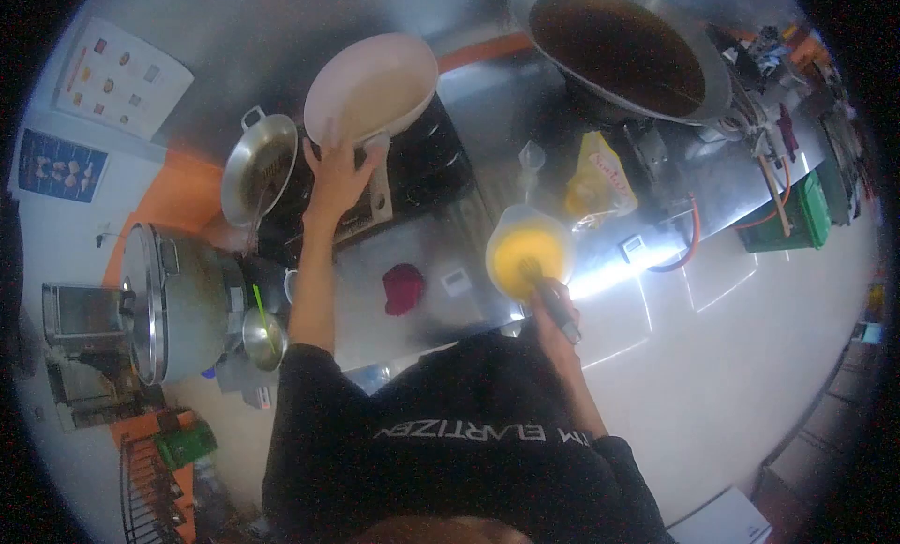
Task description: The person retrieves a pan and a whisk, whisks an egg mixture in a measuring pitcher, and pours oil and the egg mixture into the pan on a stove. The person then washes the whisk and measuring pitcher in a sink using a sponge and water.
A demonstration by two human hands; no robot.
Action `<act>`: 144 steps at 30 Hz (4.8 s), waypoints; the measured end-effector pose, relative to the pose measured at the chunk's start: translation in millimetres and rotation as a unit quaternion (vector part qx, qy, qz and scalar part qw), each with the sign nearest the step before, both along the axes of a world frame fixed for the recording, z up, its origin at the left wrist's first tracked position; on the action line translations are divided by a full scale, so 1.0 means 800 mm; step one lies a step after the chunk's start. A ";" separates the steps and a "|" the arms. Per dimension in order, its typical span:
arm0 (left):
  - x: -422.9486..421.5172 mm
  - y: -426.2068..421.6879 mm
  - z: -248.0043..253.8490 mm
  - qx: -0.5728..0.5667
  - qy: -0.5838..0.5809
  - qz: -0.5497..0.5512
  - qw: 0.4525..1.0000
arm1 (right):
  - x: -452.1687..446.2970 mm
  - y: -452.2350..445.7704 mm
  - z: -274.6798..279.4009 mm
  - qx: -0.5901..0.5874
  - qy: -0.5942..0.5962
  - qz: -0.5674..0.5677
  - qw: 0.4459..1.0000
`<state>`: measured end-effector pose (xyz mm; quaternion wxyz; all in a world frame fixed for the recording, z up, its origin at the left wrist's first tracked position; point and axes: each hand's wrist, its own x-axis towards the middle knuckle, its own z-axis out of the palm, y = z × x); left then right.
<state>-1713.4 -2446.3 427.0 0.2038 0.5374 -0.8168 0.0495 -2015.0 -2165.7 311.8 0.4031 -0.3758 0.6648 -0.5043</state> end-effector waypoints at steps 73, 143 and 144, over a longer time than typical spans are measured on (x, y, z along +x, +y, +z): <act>-0.034 0.084 -0.047 0.463 0.773 0.052 0.431 | -0.006 0.000 0.038 0.062 -0.003 0.024 0.998; -0.039 0.090 0.030 0.422 0.906 -0.037 0.012 | -0.079 -0.018 0.009 -0.096 -0.010 -0.044 0.994; -0.039 0.087 0.029 0.413 0.909 -0.052 -0.016 | -0.077 -0.022 0.027 -0.087 -0.028 -0.048 0.995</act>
